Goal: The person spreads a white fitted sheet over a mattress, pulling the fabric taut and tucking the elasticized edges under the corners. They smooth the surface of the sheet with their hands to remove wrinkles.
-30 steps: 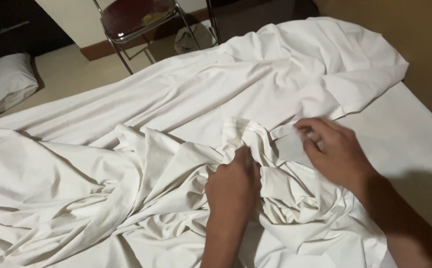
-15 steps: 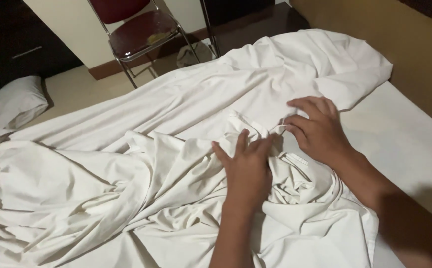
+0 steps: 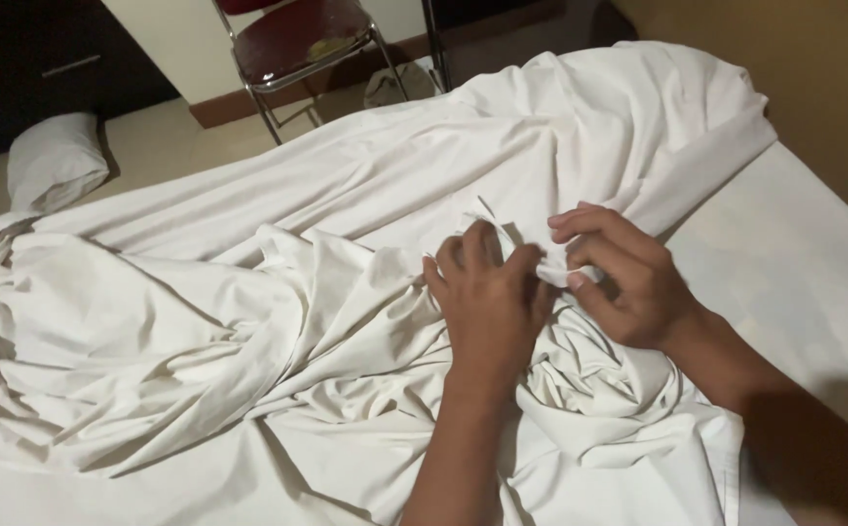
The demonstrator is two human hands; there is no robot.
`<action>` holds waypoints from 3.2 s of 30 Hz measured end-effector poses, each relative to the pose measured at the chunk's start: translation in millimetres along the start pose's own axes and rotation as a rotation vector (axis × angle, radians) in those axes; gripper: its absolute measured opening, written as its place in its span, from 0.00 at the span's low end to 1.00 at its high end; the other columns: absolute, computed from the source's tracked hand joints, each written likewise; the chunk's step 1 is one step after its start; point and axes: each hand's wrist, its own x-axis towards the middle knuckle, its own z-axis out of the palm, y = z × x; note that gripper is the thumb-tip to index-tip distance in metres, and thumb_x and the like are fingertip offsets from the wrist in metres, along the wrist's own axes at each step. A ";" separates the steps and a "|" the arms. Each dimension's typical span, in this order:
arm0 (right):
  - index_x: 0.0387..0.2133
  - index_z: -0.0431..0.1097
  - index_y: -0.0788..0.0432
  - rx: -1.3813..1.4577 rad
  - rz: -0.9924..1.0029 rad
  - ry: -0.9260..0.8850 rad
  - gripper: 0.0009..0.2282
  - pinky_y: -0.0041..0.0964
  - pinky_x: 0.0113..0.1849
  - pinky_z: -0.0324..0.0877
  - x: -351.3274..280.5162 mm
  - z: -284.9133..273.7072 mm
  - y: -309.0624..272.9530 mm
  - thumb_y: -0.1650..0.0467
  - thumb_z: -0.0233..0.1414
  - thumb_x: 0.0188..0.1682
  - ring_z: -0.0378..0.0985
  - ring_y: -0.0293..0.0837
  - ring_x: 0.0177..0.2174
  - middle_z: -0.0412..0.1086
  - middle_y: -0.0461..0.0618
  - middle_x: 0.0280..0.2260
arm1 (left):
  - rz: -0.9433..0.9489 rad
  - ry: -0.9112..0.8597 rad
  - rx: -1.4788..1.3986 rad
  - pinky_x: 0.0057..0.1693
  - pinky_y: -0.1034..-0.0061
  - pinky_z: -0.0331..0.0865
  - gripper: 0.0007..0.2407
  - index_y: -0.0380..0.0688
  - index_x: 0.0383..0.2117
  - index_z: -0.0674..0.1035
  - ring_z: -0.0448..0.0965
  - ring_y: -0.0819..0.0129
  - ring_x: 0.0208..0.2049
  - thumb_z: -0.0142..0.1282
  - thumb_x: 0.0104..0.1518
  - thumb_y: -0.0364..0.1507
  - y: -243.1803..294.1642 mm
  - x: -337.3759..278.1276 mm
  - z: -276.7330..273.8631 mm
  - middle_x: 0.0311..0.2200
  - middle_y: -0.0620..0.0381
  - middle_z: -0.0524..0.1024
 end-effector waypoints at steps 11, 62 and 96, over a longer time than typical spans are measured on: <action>0.29 0.67 0.62 -0.372 0.110 -0.048 0.14 0.54 0.55 0.64 -17.9 4.9 39.9 0.79 0.60 0.29 0.67 0.62 0.56 0.68 0.56 0.50 | 0.029 0.093 0.010 0.62 0.28 0.48 0.14 0.49 0.37 0.81 0.65 0.43 0.60 0.69 0.43 0.31 -18.0 -3.0 20.6 0.52 0.46 0.71; 0.43 0.71 0.59 -0.572 0.206 -0.191 0.27 0.62 0.60 0.56 -59.9 -34.6 -53.5 0.76 0.65 0.24 0.63 0.56 0.59 0.65 0.55 0.55 | -0.106 -0.025 0.019 0.65 0.30 0.40 0.25 0.53 0.52 0.78 0.56 0.42 0.65 0.67 0.42 0.27 24.5 -70.4 -39.2 0.57 0.46 0.68; 0.48 0.70 0.55 -0.330 0.425 -0.255 0.21 0.58 0.63 0.46 -55.3 -0.5 -50.3 0.74 0.60 0.38 0.57 0.52 0.64 0.63 0.49 0.59 | -0.102 -0.093 -0.195 0.66 0.32 0.33 0.21 0.50 0.49 0.78 0.59 0.41 0.62 0.58 0.45 0.22 15.2 -61.7 -43.4 0.53 0.48 0.72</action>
